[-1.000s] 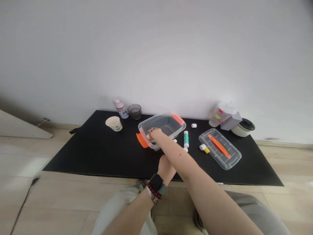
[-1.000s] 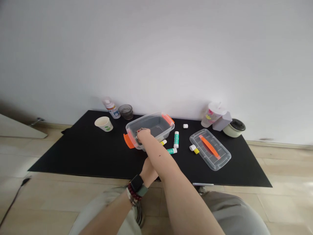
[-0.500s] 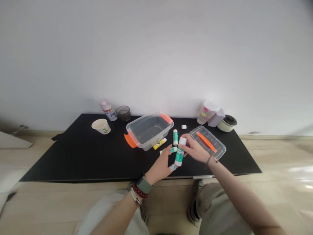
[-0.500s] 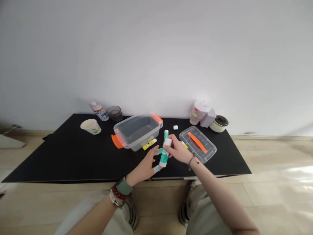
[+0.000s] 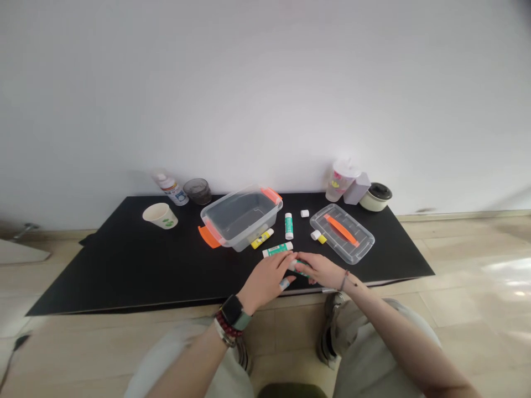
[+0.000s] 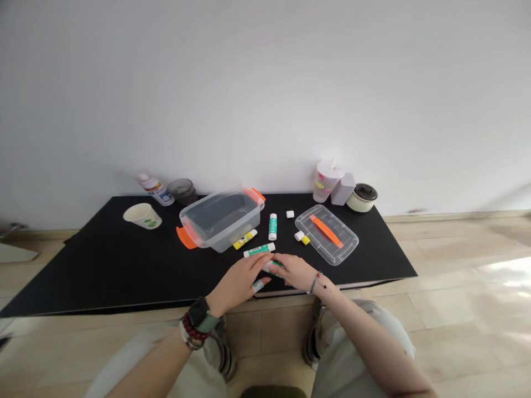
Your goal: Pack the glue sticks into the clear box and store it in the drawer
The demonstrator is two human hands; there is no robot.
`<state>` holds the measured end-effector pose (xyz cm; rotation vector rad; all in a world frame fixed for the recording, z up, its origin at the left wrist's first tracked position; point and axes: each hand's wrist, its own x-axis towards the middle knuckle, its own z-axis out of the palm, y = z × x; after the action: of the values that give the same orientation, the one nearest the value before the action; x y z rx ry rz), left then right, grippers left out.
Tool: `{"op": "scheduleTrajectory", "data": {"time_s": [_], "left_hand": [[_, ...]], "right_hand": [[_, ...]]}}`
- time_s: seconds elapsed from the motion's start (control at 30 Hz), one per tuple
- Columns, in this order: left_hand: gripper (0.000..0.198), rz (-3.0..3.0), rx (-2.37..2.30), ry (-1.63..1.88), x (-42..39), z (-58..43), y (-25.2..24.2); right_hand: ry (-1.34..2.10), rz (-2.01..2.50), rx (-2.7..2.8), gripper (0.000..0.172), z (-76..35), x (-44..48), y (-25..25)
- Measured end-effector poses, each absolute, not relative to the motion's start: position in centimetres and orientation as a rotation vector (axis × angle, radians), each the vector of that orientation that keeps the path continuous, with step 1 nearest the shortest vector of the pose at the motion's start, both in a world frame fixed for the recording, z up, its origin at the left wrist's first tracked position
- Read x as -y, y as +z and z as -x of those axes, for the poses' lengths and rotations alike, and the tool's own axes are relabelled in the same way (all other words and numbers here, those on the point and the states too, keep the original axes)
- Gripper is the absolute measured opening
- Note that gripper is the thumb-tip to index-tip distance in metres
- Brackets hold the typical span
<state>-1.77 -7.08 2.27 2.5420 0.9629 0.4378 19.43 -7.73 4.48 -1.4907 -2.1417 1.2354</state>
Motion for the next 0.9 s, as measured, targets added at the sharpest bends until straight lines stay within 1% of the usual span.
{"op": "scheduleTrajectory", "data": {"time_s": [0.13, 0.27, 0.37, 0.5, 0.67, 0.73, 0.8, 0.83, 0.9], "left_hand": [[0.029, -2.770, -1.034, 0.203, 7.7, 0.8, 1.6], [0.023, -2.879, -1.008, 0.005, 8.3, 0.4, 0.9], [0.023, -2.900, -0.950, 0.004, 8.9, 0.3, 0.9], [0.022, -2.894, -0.953, 0.029, 9.6, -0.4, 1.7], [0.021, -2.854, -0.974, 0.041, 9.6, -0.8, 2.7], [0.022, -2.784, -1.050, -0.046, 8.7, 0.4, 3.2], [0.024, -2.679, -1.245, -0.198, 7.3, 2.3, 3.7], [0.026, -2.646, -1.355, -0.221, 6.6, 3.3, 4.0], [0.028, -2.657, -1.473, -0.130, 5.5, 4.6, 4.3]], "right_hand": [[1.058, 1.621, 2.332, 0.038, -18.6, 8.2, 4.9], [0.927, 1.702, 2.568, 0.050, -18.8, 8.5, 4.7], [0.829, 1.676, 2.742, 0.044, -19.5, 9.2, 4.9], [0.663, 1.633, 2.841, 0.037, -20.1, 10.2, 5.4], [0.319, 1.494, 2.894, 0.041, -20.5, 10.5, 5.3], [0.141, 1.429, 2.905, 0.035, -22.0, 10.1, 5.3], [-0.066, 1.499, 2.863, 0.027, -24.4, 9.5, 5.2], [-0.167, 1.599, 2.805, 0.025, -25.8, 9.2, 5.1], [-0.283, 1.795, 2.666, 0.029, -27.8, 8.8, 4.6]]}}
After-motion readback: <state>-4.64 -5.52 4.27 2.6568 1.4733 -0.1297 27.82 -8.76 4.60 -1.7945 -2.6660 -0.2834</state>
